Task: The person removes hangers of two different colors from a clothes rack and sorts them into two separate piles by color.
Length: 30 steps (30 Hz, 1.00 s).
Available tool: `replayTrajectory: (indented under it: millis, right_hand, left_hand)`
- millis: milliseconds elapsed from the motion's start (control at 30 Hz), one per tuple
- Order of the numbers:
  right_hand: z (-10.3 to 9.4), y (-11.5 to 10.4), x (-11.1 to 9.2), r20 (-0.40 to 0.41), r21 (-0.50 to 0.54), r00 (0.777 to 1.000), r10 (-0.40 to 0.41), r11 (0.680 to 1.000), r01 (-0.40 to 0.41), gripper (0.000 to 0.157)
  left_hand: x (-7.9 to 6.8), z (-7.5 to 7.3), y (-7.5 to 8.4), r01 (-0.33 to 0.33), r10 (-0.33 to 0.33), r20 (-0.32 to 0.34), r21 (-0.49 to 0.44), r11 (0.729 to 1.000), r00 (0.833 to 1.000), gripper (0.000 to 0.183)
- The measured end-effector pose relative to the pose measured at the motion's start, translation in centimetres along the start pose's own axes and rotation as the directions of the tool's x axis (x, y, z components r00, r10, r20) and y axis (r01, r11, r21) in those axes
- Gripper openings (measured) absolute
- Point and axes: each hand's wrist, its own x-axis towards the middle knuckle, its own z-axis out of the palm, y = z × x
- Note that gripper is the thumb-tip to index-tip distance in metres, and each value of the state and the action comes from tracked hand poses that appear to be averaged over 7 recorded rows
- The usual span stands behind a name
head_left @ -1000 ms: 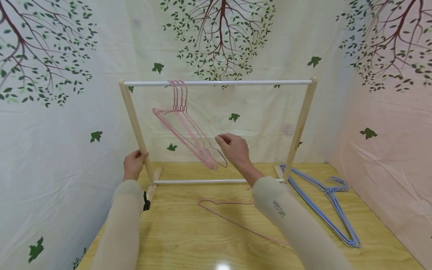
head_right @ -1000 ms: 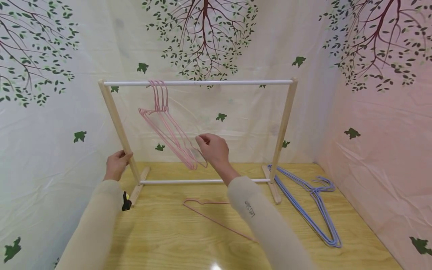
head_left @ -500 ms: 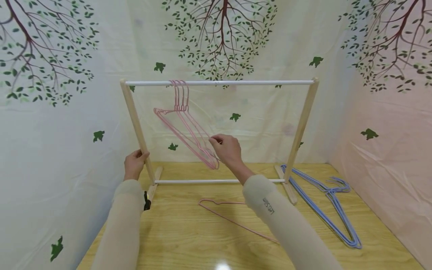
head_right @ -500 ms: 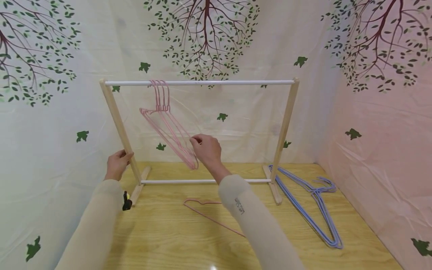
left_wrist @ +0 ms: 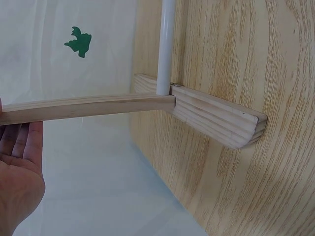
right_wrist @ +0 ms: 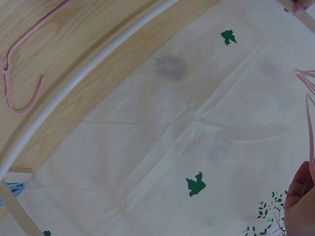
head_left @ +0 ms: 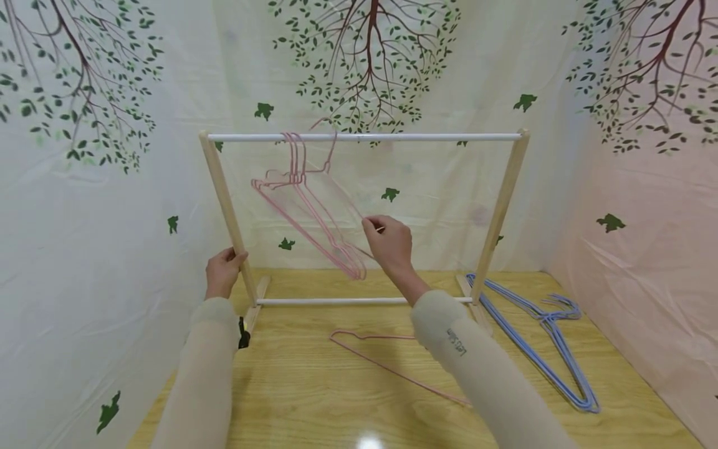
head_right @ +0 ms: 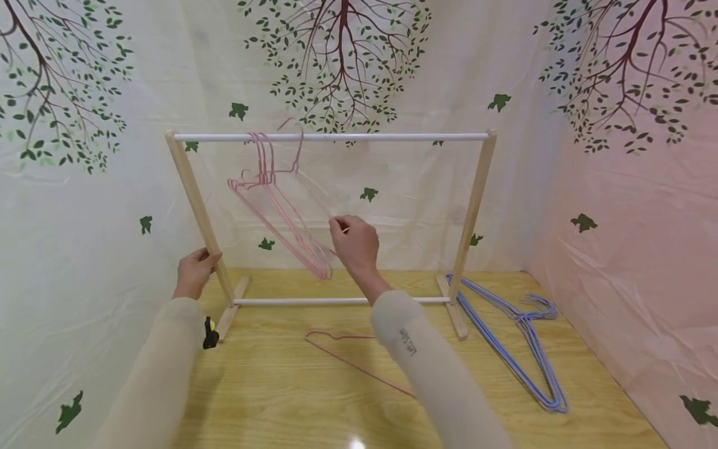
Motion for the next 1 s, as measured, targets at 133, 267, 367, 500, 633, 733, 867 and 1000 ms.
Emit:
replayTrajectory:
  millis: [133,267,367,500,633,733,867,1000]
  right_hand:
    - [-0.9,0.4,0.1,-0.022,0.011,1.0,0.015,1.0,-0.015,0.019]
    - [-1.8,0.8,0.1,-0.033,0.043,0.998,0.056,0.998,-0.054,0.019]
    - [-2.6,1.1,0.1,-0.038,0.08,0.995,0.094,0.993,-0.09,0.019]
    - [-3.6,1.3,-0.1,-0.043,0.112,0.992,0.116,0.987,-0.111,0.02]
    - [-4.4,1.8,-0.2,-0.062,0.108,0.992,0.107,0.989,-0.1,0.019]
    - [-5.1,2.5,-0.4,-0.088,0.11,0.992,0.093,0.99,-0.083,0.017]
    - [-6.3,3.5,-0.8,-0.132,0.116,0.988,0.085,0.991,-0.07,0.016]
    - [-7.6,4.6,-1.2,-0.181,0.138,0.98,0.082,0.989,-0.058,0.014]
  left_hand:
    - [0.0,0.1,0.1,0.007,-0.007,0.002,0.001,1.0,1.0,0.048]
    - [0.0,0.1,0.2,0.014,-0.014,0.001,0.011,1.0,1.0,0.049]
    - [-0.2,0.1,0.3,0.011,-0.011,0.0,0.013,1.0,1.0,0.049]
    - [-0.5,0.1,0.4,0.0,0.0,0.005,0.01,1.0,1.0,0.048]
    - [-0.6,0.1,0.5,-0.01,0.01,0.013,0.015,1.0,1.0,0.048]
    - [-0.4,0.0,0.5,-0.016,0.015,0.022,0.012,1.0,1.0,0.048]
    - [-0.1,0.0,0.4,-0.024,0.024,0.031,0.01,1.0,0.999,0.048]
    - [0.1,0.1,0.5,-0.028,0.028,0.028,0.009,1.0,0.999,0.048]
